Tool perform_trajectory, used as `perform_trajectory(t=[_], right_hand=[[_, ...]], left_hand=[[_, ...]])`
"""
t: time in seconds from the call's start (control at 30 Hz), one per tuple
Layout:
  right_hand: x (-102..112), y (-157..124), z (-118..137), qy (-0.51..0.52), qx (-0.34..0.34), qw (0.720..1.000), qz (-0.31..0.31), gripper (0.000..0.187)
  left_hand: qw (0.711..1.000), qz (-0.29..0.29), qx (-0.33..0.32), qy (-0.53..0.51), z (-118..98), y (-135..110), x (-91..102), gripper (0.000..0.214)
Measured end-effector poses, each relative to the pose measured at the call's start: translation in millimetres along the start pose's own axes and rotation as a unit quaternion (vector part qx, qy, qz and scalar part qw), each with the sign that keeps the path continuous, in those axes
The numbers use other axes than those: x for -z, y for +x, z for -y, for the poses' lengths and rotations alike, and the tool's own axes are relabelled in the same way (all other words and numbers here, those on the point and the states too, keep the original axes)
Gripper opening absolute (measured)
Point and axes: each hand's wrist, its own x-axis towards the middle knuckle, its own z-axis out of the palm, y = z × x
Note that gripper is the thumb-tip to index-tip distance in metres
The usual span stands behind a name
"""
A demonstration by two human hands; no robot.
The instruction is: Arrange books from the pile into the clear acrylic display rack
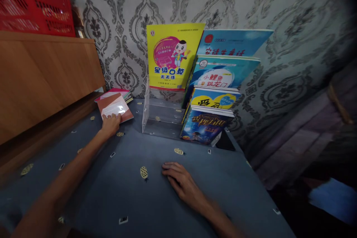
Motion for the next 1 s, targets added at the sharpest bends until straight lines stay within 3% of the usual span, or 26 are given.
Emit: perform_trajectory(t=[0.23,0.4,0.53,0.67,0.83,1.0], right_hand=[[0,0,1,0.004,-0.001,1.000,-0.005,0.027],[0,-1,1,0.003,0.000,1.000,-0.011,0.026],[0,0,1,0.006,0.003,1.000,-0.009,0.027],[0,1,1,0.009,0.002,1.000,-0.007,0.026],[0,0,0,0.004,-0.001,1.000,-0.004,0.026],[1,-1,1,0.006,0.001,1.000,-0.003,0.026]], left_hand=[[0.999,0.043,-0.011,-0.010,4,-14,-5.3,0.051],[0.994,0.095,-0.034,-0.036,23,-15,-11.9,0.049],[0.988,0.127,-0.055,-0.072,45,-1,-10.7,0.038],[0.993,0.080,0.000,-0.089,61,26,-3.2,0.039],[0.992,-0.008,0.078,-0.099,64,64,2.3,0.054],[0.989,-0.018,0.089,-0.120,63,92,-2.8,0.059]])
